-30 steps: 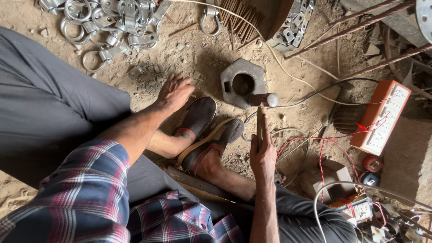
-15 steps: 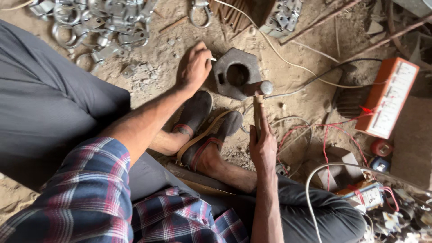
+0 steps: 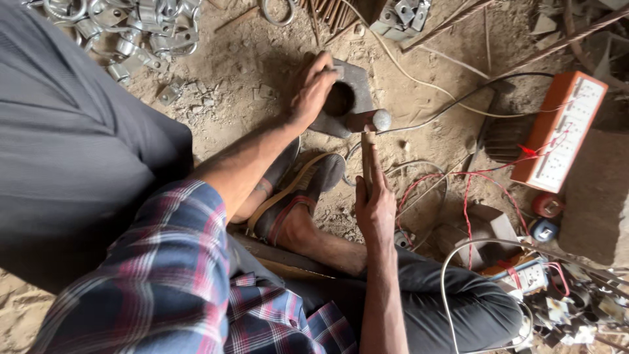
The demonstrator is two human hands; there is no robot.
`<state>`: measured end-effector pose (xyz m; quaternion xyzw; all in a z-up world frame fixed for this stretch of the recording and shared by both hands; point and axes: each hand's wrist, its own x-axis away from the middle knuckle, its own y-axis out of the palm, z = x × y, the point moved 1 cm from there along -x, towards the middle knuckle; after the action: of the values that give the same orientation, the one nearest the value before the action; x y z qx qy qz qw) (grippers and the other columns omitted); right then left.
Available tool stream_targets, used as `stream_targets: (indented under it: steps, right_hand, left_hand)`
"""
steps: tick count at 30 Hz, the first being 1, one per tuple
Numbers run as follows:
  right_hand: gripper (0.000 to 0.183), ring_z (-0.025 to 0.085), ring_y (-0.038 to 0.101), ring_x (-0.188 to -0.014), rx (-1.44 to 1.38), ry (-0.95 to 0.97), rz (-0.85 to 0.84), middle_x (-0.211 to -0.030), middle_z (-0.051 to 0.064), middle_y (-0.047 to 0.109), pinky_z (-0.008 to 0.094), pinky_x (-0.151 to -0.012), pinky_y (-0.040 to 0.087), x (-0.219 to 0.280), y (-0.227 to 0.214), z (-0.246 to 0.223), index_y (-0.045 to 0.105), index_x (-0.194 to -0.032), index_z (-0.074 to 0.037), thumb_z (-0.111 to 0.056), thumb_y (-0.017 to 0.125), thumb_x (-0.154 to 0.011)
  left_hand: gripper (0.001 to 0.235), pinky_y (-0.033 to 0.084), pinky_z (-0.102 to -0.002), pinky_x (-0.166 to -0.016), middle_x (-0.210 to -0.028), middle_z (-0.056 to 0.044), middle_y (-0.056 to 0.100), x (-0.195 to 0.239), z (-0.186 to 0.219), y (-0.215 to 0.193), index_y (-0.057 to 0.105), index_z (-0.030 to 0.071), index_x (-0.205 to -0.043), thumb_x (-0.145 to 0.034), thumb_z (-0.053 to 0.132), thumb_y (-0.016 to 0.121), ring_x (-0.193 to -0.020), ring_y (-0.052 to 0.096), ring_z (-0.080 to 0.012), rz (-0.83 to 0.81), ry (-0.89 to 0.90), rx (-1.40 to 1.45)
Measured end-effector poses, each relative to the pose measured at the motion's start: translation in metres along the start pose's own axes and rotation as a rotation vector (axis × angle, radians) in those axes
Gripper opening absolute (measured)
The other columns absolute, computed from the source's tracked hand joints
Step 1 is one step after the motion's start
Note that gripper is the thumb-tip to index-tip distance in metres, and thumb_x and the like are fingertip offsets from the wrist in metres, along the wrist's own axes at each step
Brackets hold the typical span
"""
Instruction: The person is using a hammer to strike a metal component placed inside a hexagonal mold on the ground.
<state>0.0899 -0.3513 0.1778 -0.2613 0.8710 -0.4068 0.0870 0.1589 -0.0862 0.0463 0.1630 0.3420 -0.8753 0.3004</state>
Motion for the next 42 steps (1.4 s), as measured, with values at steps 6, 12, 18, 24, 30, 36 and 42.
stream_targets:
  steps: [6, 12, 18, 24, 30, 36, 42]
  right_hand:
    - [0.066, 0.024, 0.065, -0.058, -0.011, -0.096, 0.046, -0.102, 0.023, 0.074, 0.041, -0.050, 0.056, -0.001, -0.003, -0.011, 0.033, -0.164, -0.018, -0.012, 0.059, -0.104]
    - [0.062, 0.016, 0.058, -0.050, 0.005, -0.051, 0.009, -0.096, 0.018, 0.074, 0.035, -0.044, 0.055, -0.001, 0.002, 0.001, 0.034, -0.163, -0.018, -0.012, 0.056, -0.105]
    - [0.060, 0.012, 0.053, -0.045, 0.015, -0.022, -0.016, -0.085, 0.013, 0.072, 0.031, -0.040, 0.053, -0.003, 0.007, 0.012, 0.033, -0.162, -0.016, -0.014, 0.054, -0.106]
    - [0.060, 0.014, 0.057, -0.047, 0.020, 0.015, -0.026, -0.088, 0.013, 0.072, 0.032, -0.041, 0.055, -0.004, 0.003, 0.005, 0.034, -0.162, -0.019, -0.015, 0.056, -0.106]
    - [0.063, 0.021, 0.066, -0.057, 0.066, -0.004, 0.016, -0.094, 0.017, 0.072, 0.036, -0.048, 0.059, -0.003, -0.004, -0.014, 0.033, -0.162, -0.019, -0.013, 0.056, -0.103]
    - [0.066, 0.028, 0.069, -0.061, 0.099, 0.010, 0.074, -0.101, 0.020, 0.072, 0.043, -0.054, 0.059, -0.003, 0.000, -0.029, 0.036, -0.161, -0.019, -0.012, 0.059, -0.099]
    - [0.060, 0.025, 0.066, -0.058, 0.063, -0.006, 0.106, -0.100, 0.018, 0.074, 0.042, -0.051, 0.055, -0.016, -0.010, -0.043, 0.045, -0.159, -0.016, -0.012, 0.058, -0.101]
  left_hand:
    - [0.024, 0.057, -0.036, -0.085, -0.108, -0.003, 0.063, -0.013, -0.011, 0.012, 0.069, 0.011, -0.102, -0.086, 0.010, 0.086, -0.098, 0.062, -0.0206, -0.023, 0.055, -0.223]
    - [0.077, 0.048, -0.053, -0.096, -0.132, -0.026, 0.053, -0.017, -0.017, 0.019, 0.062, 0.006, -0.129, -0.064, 0.025, 0.098, -0.112, 0.058, -0.0370, -0.044, 0.166, -0.233]
    - [0.061, 0.056, -0.038, -0.109, -0.137, -0.010, 0.059, -0.027, -0.061, 0.023, 0.063, 0.014, -0.134, -0.082, 0.022, 0.095, -0.123, 0.063, -0.0254, -0.431, -0.068, -0.095]
    - [0.083, 0.051, -0.051, -0.095, -0.137, -0.024, 0.053, -0.030, -0.032, 0.017, 0.055, 0.006, -0.125, -0.061, 0.030, 0.103, -0.116, 0.059, -0.0374, -0.134, 0.070, -0.247]
    - [0.087, 0.047, -0.057, -0.101, -0.130, -0.024, 0.055, -0.013, 0.004, -0.015, 0.048, 0.001, -0.140, -0.074, 0.038, 0.090, -0.114, 0.059, -0.0402, -0.124, 0.001, -0.354]
    - [0.035, 0.050, -0.051, -0.101, -0.125, -0.017, 0.064, 0.021, -0.003, -0.015, 0.057, 0.007, -0.141, -0.110, 0.021, 0.050, -0.108, 0.062, -0.0303, 0.007, -0.242, -0.203]
    - [0.016, 0.046, -0.049, -0.094, -0.109, -0.014, 0.064, 0.021, 0.006, -0.016, 0.065, 0.004, -0.110, -0.107, 0.014, 0.054, -0.105, 0.060, -0.0339, 0.191, -0.283, -0.154]
